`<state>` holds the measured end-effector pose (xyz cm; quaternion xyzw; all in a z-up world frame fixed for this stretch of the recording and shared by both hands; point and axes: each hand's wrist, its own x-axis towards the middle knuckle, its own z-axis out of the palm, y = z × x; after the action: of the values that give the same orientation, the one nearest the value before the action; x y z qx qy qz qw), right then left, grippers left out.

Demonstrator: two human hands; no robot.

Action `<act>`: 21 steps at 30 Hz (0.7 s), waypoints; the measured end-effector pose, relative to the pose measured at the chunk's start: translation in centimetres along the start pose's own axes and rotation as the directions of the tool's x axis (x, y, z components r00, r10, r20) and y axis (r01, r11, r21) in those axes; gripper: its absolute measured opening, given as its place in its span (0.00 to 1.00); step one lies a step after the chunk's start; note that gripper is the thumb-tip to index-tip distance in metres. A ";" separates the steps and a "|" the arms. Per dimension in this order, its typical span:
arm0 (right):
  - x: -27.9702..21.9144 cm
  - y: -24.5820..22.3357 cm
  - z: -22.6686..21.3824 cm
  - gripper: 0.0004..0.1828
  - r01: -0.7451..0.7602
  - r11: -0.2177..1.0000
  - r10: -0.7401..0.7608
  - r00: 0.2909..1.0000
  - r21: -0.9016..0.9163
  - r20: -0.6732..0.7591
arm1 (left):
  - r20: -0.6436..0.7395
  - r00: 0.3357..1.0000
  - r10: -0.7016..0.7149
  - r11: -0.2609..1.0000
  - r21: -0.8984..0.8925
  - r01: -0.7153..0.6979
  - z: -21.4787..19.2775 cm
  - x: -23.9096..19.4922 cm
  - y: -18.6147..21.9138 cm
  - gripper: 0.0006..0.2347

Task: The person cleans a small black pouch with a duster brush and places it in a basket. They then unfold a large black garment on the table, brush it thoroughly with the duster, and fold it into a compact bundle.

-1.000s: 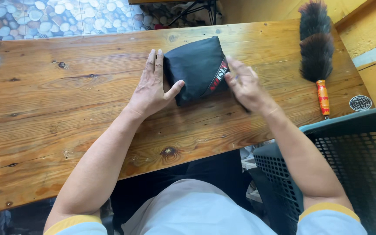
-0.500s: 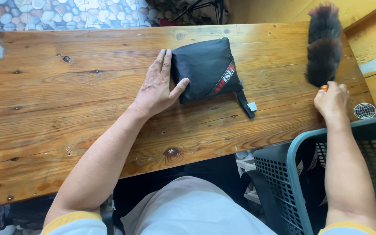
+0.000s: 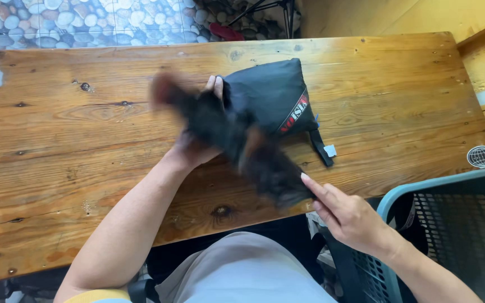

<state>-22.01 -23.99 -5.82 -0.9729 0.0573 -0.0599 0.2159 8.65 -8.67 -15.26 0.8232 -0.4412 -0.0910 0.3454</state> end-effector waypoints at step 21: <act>0.1 3.6 -0.6 0.25 -0.233 0.969 0.227 0.971 -0.087 -0.077 | -0.191 0.973 0.132 0.977 0.190 -0.095 1.5 -0.4 -0.7 0.41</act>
<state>-22.35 -27.50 -6.86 -0.9663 0.1797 -0.0640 0.1726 8.18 -8.83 -16.86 0.8294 -0.4566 0.0535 0.3176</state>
